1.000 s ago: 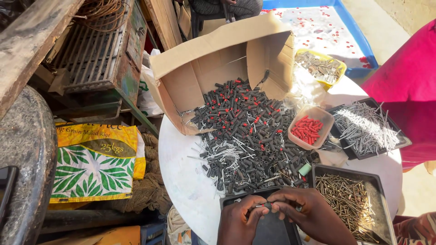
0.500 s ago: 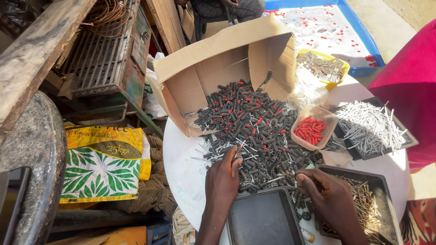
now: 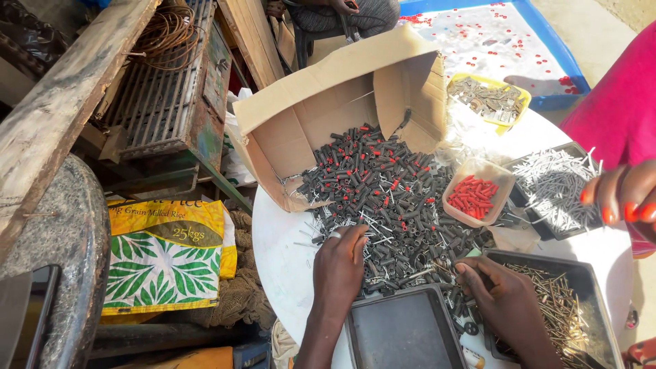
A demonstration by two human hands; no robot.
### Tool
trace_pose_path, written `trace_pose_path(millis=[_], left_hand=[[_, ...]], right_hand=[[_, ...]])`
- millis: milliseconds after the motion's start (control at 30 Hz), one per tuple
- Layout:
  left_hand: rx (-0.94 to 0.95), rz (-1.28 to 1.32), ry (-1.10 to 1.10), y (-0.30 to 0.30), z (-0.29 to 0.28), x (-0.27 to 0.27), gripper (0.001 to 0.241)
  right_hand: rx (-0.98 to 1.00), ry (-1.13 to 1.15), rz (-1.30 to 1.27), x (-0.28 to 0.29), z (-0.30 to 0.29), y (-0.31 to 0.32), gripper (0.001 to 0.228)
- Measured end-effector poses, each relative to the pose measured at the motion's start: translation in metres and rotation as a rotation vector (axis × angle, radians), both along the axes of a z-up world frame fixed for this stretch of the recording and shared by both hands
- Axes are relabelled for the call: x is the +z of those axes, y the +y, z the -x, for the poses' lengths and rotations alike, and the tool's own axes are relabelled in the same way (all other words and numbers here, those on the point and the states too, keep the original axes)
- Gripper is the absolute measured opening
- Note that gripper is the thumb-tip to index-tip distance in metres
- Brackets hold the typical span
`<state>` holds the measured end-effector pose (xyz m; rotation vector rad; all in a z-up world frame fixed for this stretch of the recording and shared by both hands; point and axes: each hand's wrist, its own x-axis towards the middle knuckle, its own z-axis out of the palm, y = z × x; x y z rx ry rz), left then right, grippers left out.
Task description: Assembling plastic cable clips by inserting metal nails into them
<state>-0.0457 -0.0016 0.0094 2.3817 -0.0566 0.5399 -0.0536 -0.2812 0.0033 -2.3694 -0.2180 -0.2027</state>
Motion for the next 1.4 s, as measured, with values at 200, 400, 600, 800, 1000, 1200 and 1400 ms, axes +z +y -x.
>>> trace_pose_path(millis=[200, 400, 600, 800, 1000, 1200, 1400], left_hand=[[-0.112, -0.399, 0.004, 0.004, -0.059, -0.023, 0.052], [-0.131, -0.644, 0.044, -0.005, -0.061, -0.006, 0.028], [-0.231, -0.492, 0.005, 0.003, -0.068, -0.001, 0.021], [-0.292, -0.291, -0.125, -0.018, -0.032, 0.035, 0.030], [-0.592, 0.064, -0.008, -0.047, -0.011, 0.025, 0.031], [-0.581, 0.470, 0.461, -0.041, -0.015, 0.056, 0.017], [0.060, 0.149, 0.001, -0.001, -0.075, 0.017, 0.006]], right_hand=[[-0.022, 0.037, 0.021, 0.002, 0.000, 0.003, 0.022], [-0.049, 0.123, -0.011, 0.010, 0.002, 0.003, 0.025], [-0.055, 0.123, -0.012, 0.011, 0.002, 0.002, 0.025], [0.007, -0.137, -0.068, 0.020, 0.006, 0.005, 0.015], [0.136, -0.170, 0.002, -0.004, -0.006, 0.014, 0.019], [0.186, -0.075, -0.009, 0.002, -0.004, 0.015, 0.019], [-0.091, 0.244, 0.057, 0.015, 0.002, 0.011, 0.026]])
